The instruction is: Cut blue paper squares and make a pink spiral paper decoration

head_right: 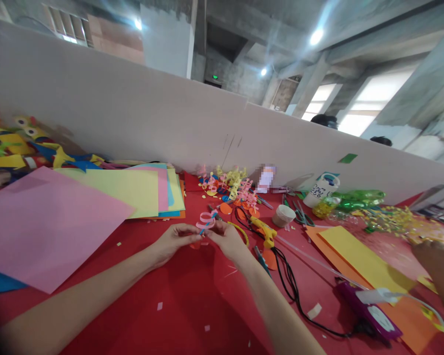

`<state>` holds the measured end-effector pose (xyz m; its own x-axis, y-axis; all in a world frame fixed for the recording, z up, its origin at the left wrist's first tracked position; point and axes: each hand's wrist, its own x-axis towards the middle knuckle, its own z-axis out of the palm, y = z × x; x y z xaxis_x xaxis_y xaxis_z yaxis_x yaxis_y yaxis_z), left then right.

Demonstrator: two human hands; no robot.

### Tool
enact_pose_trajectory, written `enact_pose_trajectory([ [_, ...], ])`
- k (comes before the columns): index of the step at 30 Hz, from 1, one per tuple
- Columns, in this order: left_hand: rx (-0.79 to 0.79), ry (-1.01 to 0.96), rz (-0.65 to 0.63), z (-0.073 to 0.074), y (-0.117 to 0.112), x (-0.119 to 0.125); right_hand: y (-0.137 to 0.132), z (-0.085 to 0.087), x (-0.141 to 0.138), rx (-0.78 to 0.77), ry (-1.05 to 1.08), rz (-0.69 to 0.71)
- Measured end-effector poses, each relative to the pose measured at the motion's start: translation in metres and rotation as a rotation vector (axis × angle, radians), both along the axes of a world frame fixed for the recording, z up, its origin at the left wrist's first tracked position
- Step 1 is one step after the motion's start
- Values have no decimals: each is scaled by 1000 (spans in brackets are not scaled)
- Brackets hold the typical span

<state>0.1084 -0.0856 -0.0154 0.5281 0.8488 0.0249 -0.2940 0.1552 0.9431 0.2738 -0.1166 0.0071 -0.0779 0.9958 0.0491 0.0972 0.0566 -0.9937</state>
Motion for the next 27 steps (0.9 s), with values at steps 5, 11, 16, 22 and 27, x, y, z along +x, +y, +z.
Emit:
enact_pose_trajectory([
  [5, 10, 14, 24, -2, 1, 0, -10, 5, 0, -22, -24, -72],
  [11, -11, -14, 20, -1, 1, 0, -12, -2, -6, 39, 9, -146],
  [16, -45, -29, -9, -1, 1, 2, -11, -11, -13, 146, 66, -273],
  [22, -104, -28, 2, -5, 2, 3, -15, -18, -21, 109, 207, -334],
  [27, -67, -44, 34, -4, 1, 3, -17, -17, -23, 164, 247, -330],
])
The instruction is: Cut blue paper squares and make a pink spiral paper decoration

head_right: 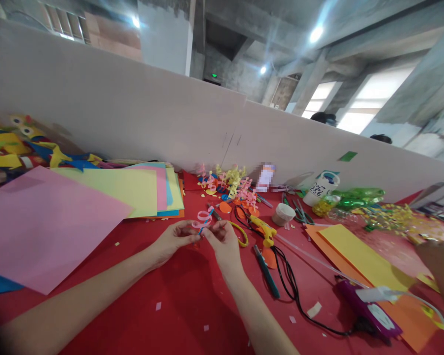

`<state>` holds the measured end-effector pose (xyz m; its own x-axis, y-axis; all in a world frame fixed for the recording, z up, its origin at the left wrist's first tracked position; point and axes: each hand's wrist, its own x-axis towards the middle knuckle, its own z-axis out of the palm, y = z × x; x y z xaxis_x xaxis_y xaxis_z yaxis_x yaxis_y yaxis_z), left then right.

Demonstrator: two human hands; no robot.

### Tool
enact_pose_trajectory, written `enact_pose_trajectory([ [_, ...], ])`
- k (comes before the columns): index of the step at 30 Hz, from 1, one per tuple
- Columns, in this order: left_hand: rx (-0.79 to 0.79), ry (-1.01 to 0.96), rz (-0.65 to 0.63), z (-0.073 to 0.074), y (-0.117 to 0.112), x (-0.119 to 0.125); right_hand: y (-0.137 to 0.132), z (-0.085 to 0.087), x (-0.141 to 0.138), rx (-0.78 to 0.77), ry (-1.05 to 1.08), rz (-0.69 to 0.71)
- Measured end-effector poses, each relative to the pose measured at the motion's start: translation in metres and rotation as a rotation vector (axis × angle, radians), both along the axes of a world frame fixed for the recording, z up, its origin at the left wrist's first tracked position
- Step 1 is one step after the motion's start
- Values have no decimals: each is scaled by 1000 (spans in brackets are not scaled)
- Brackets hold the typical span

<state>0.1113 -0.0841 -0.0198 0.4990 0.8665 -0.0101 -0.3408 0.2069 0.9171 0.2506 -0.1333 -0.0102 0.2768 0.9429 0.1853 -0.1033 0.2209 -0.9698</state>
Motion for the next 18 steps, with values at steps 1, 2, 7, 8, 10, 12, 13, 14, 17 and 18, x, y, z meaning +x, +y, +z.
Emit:
enact_pose_trajectory([
  [1, 13, -6, 3, 0, 0, 0, 0, 1, 1, 12, -9, 8],
  [2, 26, -9, 8, 0, 0, 0, -1, 1, 2, 21, -25, 21],
  [7, 117, 46, 37, -2, 3, 0, -2, 1, 10, 30, -160, 80],
  [8, 143, 62, 42, -4, 3, 1, -2, 0, 11, 32, -183, 77],
  [10, 191, 95, 55, -6, 4, 2, -2, -3, 13, 39, -207, 63],
  [12, 231, 133, 62, -7, 4, 3, -1, -4, 13, 39, -206, 61],
  [13, 244, 152, 67, -7, 4, 3, -1, -5, 13, 35, -199, 61],
  [14, 255, 172, 72, -7, 4, 3, -1, -5, 13, 30, -190, 59],
  [17, 237, 191, 79, -7, 4, 2, -1, -6, 13, 3, -154, 42],
  [18, 224, 186, 75, -7, 4, 2, 0, -6, 13, -4, -139, 33],
])
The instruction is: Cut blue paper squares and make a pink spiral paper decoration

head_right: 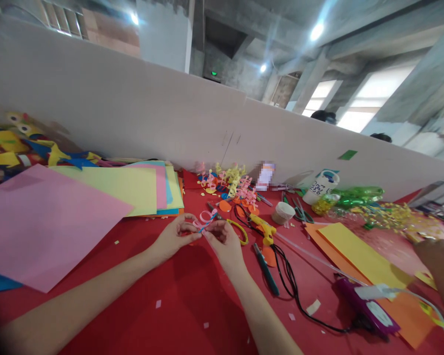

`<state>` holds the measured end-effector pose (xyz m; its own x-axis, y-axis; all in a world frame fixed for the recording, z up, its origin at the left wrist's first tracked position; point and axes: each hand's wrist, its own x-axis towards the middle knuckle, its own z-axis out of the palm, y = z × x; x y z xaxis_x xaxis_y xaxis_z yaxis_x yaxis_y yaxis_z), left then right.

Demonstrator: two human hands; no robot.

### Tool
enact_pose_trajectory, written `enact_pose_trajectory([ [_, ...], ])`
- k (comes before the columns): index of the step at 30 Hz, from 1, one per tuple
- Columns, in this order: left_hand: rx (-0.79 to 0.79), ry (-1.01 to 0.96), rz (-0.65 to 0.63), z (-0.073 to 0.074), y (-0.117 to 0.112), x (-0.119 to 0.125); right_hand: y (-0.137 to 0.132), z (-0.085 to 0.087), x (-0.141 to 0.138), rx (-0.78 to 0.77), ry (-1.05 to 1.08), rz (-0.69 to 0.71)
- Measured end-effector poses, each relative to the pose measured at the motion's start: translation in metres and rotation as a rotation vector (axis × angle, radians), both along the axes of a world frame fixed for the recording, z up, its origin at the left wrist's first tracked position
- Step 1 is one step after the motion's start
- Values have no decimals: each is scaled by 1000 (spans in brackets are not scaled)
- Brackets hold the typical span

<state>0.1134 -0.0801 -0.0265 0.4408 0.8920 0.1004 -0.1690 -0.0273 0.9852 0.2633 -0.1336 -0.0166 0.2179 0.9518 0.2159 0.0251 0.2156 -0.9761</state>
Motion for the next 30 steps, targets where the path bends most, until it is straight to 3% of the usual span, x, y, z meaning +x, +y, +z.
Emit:
enact_pose_trajectory([
  [11, -97, -56, -70, 6, -3, 0, 2, -8, -4, -18, 76, -85],
  [20, -217, -115, -105, 5, -2, -2, 5, -9, 3, -56, 170, -64],
  [30, -200, -111, -121, 8, -6, 1, 1, -2, 1, -25, 60, -7],
])
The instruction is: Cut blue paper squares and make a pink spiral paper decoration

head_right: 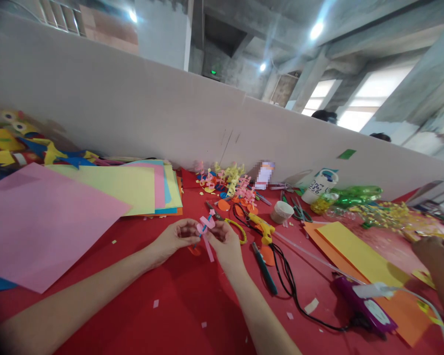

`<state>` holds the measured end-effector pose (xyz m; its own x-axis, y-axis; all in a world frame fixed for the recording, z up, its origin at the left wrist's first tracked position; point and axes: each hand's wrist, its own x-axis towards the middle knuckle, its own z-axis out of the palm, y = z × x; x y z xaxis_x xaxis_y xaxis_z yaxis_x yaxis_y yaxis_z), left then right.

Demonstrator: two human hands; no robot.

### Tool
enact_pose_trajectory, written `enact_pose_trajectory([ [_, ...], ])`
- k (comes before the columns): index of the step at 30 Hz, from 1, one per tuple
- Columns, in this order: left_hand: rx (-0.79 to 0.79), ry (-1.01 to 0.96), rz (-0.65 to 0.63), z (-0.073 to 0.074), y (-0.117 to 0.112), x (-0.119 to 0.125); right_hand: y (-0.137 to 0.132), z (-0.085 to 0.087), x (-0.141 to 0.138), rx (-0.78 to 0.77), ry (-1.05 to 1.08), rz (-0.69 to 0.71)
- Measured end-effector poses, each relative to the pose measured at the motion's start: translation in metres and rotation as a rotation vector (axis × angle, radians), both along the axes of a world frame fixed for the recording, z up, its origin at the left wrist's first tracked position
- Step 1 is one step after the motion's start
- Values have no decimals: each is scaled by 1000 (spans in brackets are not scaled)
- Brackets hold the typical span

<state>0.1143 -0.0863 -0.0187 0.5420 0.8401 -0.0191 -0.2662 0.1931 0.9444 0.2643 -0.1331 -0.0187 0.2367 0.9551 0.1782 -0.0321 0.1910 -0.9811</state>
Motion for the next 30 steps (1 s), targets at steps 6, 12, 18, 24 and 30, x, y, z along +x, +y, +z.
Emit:
enact_pose_trajectory([
  [6, -4, 1, 23, -1, 0, 1, -1, -1, -1, -4, 3, 17],
  [12, -41, -10, 23, -1, 1, 1, -3, 0, -2, 51, -112, -37],
  [18, -2, -15, 15, -1, 1, 0, -6, 5, -5, 90, -148, -11],
  [24, 19, 29, 33, -4, 2, -1, -3, 4, -3, 76, -82, 1],
  [30, 14, 16, 43, -6, 5, -2, -1, 1, 4, 62, -138, -8],
])
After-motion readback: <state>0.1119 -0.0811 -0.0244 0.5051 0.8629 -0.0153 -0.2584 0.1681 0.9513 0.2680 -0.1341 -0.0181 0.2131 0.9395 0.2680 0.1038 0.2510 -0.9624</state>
